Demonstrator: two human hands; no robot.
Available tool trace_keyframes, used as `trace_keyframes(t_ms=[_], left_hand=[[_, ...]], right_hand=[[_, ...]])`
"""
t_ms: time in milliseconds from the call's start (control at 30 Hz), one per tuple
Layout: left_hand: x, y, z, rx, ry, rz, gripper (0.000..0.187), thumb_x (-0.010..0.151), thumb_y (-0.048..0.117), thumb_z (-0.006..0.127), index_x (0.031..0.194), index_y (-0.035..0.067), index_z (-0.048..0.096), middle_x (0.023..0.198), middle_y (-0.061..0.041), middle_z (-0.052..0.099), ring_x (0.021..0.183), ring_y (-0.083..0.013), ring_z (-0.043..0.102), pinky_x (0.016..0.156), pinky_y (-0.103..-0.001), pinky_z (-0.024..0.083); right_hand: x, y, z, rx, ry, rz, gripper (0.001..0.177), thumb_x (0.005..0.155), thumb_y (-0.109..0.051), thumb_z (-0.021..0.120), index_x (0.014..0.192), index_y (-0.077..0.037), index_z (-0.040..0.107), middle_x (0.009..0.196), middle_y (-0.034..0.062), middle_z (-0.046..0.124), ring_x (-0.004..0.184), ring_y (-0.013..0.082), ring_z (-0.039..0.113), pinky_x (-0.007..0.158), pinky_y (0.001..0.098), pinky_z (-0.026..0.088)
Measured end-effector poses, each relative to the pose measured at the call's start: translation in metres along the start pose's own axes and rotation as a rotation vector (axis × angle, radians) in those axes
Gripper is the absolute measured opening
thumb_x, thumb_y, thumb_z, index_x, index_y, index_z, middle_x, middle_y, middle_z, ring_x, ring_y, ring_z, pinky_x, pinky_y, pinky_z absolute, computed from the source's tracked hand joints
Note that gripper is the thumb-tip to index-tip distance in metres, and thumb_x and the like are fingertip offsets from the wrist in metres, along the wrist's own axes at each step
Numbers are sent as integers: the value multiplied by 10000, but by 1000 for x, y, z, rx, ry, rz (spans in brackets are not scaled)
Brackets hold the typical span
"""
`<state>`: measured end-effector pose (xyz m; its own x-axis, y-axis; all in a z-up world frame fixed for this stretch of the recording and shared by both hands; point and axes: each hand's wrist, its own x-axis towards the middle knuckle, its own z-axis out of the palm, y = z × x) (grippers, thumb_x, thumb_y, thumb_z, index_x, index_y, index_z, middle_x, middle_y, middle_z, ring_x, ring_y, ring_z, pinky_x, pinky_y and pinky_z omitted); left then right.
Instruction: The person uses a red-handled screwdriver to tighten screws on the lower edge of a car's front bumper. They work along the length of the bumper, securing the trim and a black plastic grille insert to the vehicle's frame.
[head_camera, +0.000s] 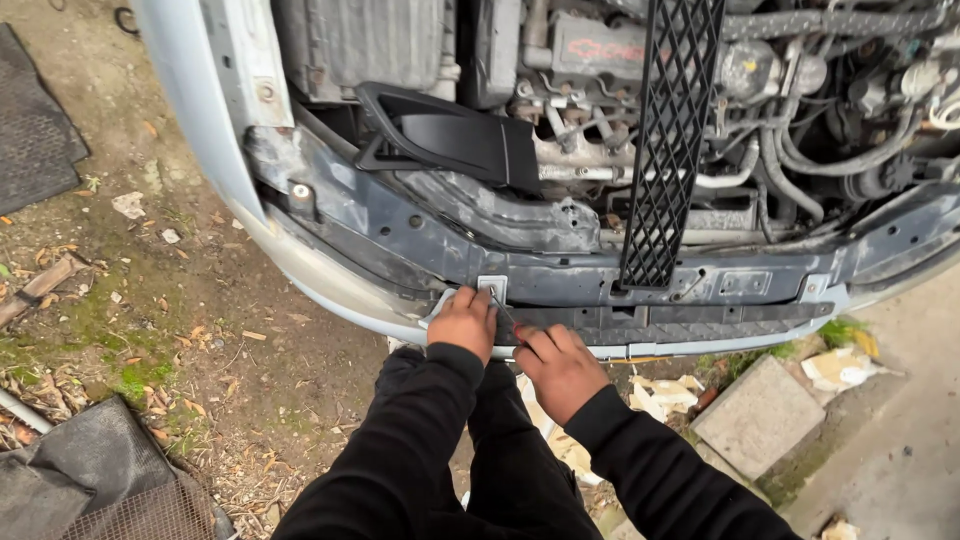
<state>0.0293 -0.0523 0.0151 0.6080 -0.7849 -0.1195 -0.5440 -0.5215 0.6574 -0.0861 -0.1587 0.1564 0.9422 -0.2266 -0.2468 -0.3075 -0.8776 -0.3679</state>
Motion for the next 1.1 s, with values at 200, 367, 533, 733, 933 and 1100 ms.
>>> trace_keyframes(t_ms=[200, 367, 533, 733, 933, 1100], left_hand=[[3, -7, 40, 189, -9, 52, 188, 914, 217, 660, 1064, 116, 714, 1021, -52, 653, 926, -280, 684, 718, -410, 573], [16, -10, 50, 326, -69, 91, 114, 883, 197, 653, 951, 107, 666, 1033, -64, 643, 943, -275, 682, 733, -404, 577], [23, -3, 43, 275, -91, 69, 165, 877, 216, 643, 968, 79, 633, 1056, -95, 634, 1033, -310, 667, 759, -399, 583], [20, -2, 43, 190, -189, -18, 119, 877, 171, 695, 936, 69, 675, 979, -124, 707, 920, -321, 703, 747, -422, 581], [8, -41, 28, -1139, -124, -741, 142, 843, -107, 730, 968, -42, 740, 919, -212, 748, 743, -257, 721, 646, -353, 631], [21, -59, -52, -1287, -39, -905, 172, 875, -110, 661, 1038, -101, 715, 974, -199, 750, 837, -255, 746, 780, -328, 666]], right_hand=[[-13, 8, 6, 106, 6, 43, 201, 784, -37, 660, 975, -94, 680, 1237, 69, 624, 1045, 301, 573, 891, 416, 508], [-23, 18, -6, 213, 102, 38, 238, 769, -10, 676, 990, -97, 687, 1215, 78, 626, 1042, 313, 578, 901, 411, 521], [-52, 34, -15, 292, 183, 81, 268, 751, 28, 709, 994, -85, 701, 1166, 80, 649, 960, 320, 611, 819, 396, 540], [-102, 49, -6, 509, 319, 353, 214, 800, 1, 722, 999, -76, 707, 1153, 81, 644, 962, 241, 679, 715, 290, 611], [-120, 53, -5, 498, 382, 496, 213, 816, -19, 741, 1021, -72, 713, 1154, 83, 659, 903, 212, 699, 763, 302, 567], [-120, 51, -4, 553, 365, 559, 196, 835, -48, 742, 1027, -78, 719, 1154, 68, 667, 874, 189, 702, 729, 288, 575]])
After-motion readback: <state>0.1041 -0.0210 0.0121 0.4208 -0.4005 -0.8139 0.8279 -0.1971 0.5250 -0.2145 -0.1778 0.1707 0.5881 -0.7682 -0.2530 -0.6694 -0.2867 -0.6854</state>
